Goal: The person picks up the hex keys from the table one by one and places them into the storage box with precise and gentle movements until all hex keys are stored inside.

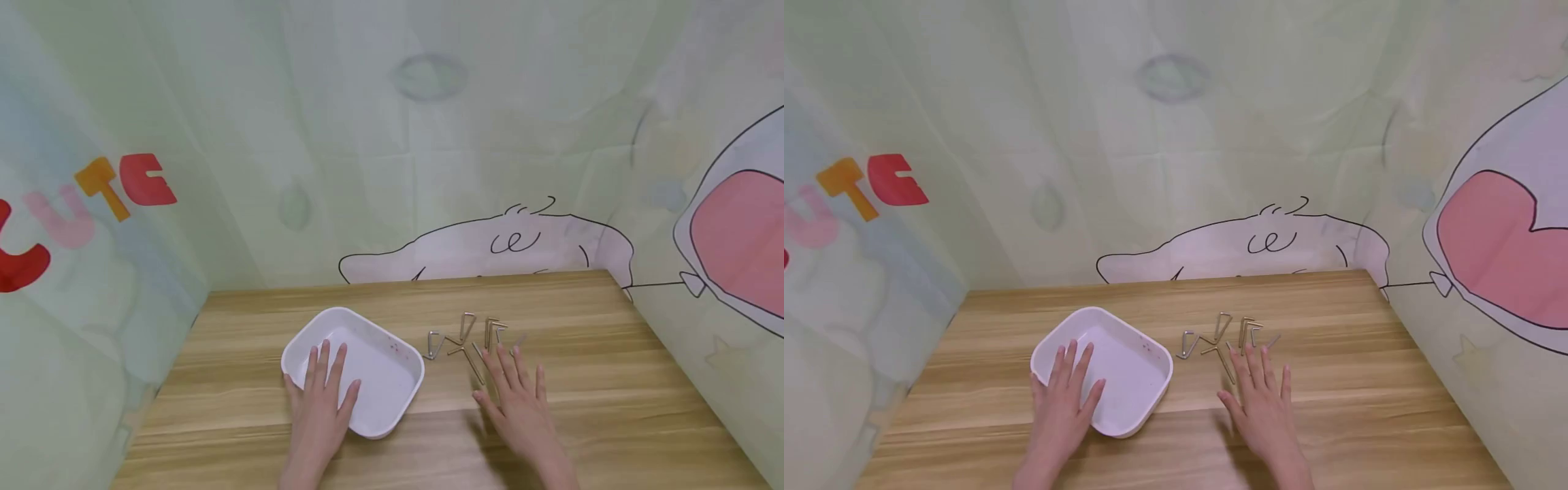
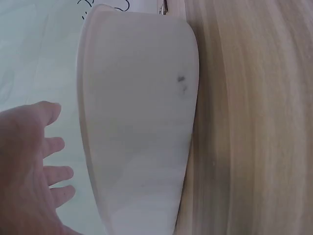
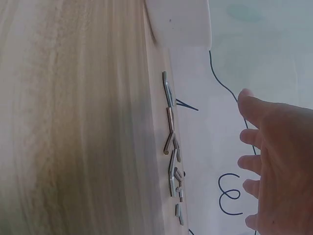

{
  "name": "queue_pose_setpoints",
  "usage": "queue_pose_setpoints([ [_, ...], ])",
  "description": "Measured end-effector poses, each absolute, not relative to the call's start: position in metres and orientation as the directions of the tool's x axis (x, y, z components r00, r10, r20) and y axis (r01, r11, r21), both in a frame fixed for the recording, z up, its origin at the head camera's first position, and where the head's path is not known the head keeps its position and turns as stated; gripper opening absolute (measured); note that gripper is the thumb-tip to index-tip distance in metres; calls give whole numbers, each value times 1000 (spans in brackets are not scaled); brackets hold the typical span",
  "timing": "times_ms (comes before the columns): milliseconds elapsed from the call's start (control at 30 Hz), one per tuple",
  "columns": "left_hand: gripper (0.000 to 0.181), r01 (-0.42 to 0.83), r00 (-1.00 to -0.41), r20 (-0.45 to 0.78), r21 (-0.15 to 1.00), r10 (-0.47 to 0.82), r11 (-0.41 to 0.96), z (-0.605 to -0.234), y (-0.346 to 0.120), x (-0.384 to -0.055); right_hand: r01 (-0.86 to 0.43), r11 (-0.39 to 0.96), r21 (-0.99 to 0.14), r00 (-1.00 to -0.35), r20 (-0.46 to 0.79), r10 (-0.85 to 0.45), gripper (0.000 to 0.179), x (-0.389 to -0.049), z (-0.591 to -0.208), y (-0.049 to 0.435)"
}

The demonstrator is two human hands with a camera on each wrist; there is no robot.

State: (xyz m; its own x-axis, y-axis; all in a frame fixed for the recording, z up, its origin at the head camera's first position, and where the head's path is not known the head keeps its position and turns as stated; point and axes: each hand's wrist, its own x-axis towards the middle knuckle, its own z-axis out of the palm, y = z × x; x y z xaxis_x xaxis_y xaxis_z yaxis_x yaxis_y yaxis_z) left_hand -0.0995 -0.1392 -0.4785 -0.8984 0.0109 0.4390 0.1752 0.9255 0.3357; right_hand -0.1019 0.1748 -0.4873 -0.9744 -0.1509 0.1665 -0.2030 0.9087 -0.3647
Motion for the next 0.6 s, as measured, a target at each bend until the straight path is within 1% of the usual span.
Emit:
queue_pose_setpoints([
  [300,59,174,-827,556,394,-83,903,-485,-146,-105,-186,894,-408,-978,168,-127,70,-104,-488,174],
  [433,58,163,-825,553,431,-117,887,-487,-148,-107,-188,889,-418,-974,192,-116,71,-104,-489,174],
  [600,60,142,-838,516,519,-177,843,-488,-149,-110,-196,887,-418,-968,226,-108,69,-105,-490,174],
])
